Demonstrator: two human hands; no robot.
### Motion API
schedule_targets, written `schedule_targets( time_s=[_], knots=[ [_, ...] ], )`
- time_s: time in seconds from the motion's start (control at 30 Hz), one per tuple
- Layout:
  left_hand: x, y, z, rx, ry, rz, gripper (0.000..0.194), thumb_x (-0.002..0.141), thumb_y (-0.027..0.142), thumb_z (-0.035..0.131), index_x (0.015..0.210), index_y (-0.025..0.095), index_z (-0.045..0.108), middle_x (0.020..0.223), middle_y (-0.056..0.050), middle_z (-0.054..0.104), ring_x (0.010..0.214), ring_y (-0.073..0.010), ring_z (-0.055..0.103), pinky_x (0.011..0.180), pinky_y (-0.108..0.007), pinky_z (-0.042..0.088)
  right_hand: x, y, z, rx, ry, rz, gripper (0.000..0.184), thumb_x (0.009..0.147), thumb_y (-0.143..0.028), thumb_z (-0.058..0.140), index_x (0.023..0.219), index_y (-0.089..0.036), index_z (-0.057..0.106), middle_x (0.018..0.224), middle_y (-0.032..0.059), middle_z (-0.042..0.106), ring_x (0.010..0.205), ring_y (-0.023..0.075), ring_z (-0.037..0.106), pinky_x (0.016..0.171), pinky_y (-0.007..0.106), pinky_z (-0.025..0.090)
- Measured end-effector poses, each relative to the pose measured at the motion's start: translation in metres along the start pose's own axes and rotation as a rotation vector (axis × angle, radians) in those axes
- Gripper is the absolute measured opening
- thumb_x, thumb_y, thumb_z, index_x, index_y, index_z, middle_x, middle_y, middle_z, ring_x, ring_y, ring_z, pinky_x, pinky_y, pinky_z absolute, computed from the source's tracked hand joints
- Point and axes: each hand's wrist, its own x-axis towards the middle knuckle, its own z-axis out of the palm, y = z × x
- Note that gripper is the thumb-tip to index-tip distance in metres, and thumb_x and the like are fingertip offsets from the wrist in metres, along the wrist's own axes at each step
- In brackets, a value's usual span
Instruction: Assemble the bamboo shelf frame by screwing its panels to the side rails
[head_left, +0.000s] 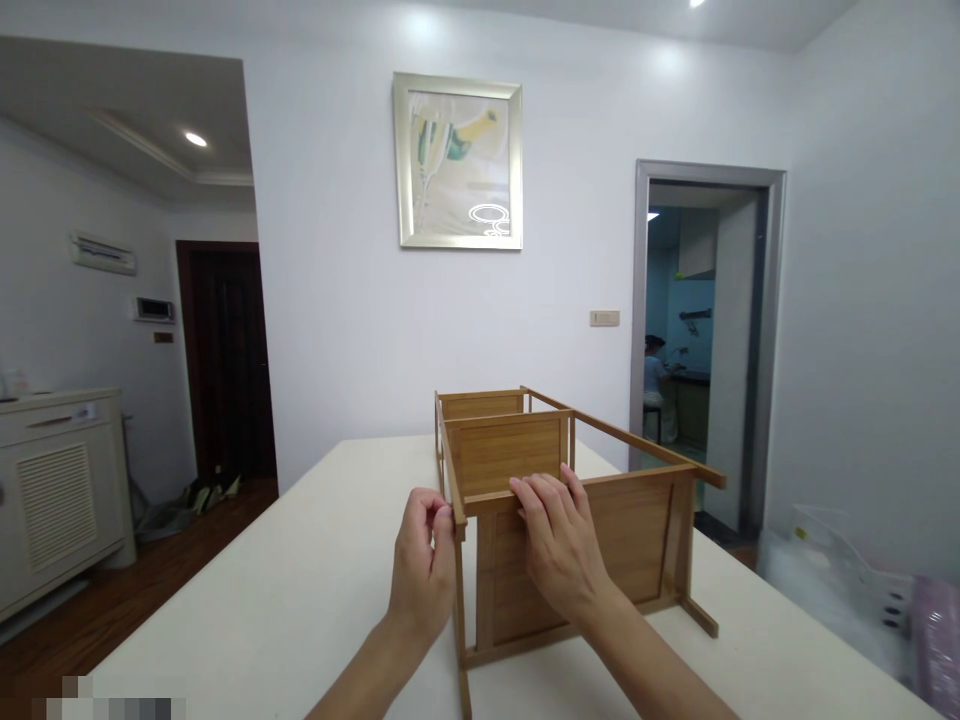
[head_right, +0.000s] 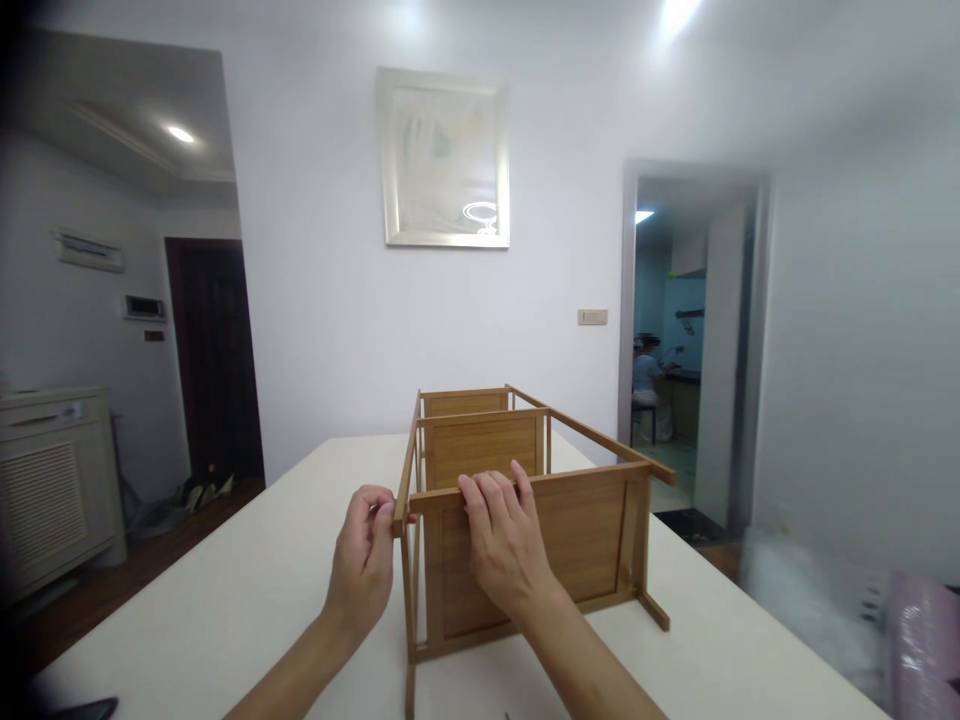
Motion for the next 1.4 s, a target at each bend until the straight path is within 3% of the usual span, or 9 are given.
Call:
schedule_targets(
  time_s=[0.23,0.63,0.93,1.4],
  knots=[
    [-0.0002,0.0023,-0.0005,-0.037,-0.013,-0.031,0.019,0.092,0.037,0.041,0.083,0.022,0.048,0.074,0.001,0.047,0.065,-0.0152,0.045,0.062,-0.027,0.038,0.0011,-0.0012,-0.0005,-0.004,0.016,0.0,0.038,0.088,-0.003,0.038,0.123,-0.013,0.051,0.105,0.0111,0.062,0.107,0.0218,0.055,0.107,0.053,0.031],
    [0.0024,0.0047,-0.0025,-0.082,-0.049,0.009,0.024,0.095,0.039,0.037,0.082,0.021,0.047,0.075,-0.001,0.051,0.07,-0.0154,0.052,0.067,-0.028,0.041,0.0027,-0.0003,0.0028,-0.024,0.046,-0.016,0.037,0.088,-0.005,0.041,0.123,-0.014,0.05,0.103,0.011,0.062,0.103,0.0217,0.056,0.104,0.051,0.034],
    [0.0051,0.0016,-0.0028,-0.127,-0.047,-0.023,0.034,0.092,0.051,0.041,0.078,0.021,0.049,0.073,-0.001,0.052,0.067,-0.0151,0.051,0.067,-0.027,0.042,0.0045,-0.0018,0.002,-0.007,0.055,-0.01,0.04,0.09,-0.007,0.039,0.127,-0.016,0.049,0.103,0.0105,0.063,0.102,0.0212,0.058,0.105,0.05,0.033],
    [0.0039,0.0035,-0.0032,-0.162,-0.046,-0.077,0.031,0.092,0.048,0.042,0.08,0.021,0.051,0.074,0.0,0.055,0.066,-0.0155,0.052,0.067,-0.028,0.041,0.001,-0.0001,0.0024,-0.01,0.026,-0.007,0.039,0.086,-0.003,0.04,0.123,-0.013,0.05,0.106,0.0119,0.062,0.104,0.0227,0.055,0.105,0.054,0.032]
  ],
)
